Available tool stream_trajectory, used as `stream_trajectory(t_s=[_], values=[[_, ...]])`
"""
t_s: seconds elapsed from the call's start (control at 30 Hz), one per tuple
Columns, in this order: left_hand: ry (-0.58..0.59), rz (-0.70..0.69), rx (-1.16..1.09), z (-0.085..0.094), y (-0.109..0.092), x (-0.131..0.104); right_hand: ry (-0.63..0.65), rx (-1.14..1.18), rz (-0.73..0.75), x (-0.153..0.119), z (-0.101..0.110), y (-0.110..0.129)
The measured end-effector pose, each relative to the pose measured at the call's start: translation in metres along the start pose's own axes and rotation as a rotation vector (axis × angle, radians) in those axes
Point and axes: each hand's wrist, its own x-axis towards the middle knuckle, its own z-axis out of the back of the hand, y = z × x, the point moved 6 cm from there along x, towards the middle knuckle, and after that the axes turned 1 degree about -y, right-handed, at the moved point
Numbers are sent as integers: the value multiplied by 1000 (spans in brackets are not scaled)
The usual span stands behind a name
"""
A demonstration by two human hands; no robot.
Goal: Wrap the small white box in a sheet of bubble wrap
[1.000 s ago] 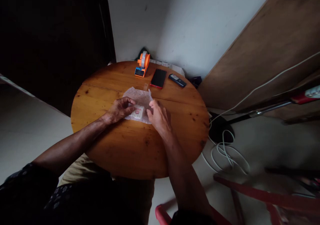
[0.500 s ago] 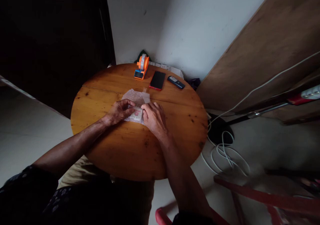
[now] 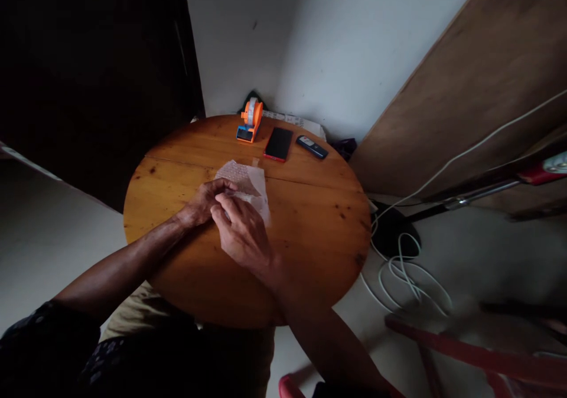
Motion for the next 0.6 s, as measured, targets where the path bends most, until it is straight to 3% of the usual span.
stream_trajectory(t_s=[0.23,0.43,0.6], values=[[-27,-71,83,2,1,1,189,-58,-219,-2,-22,-24],[-22,-74,84,1,1,1,190,19,-208,0,-20,-31],[54,-23,38,5,-3,-3,136,145,-240,-2,-19,-45]])
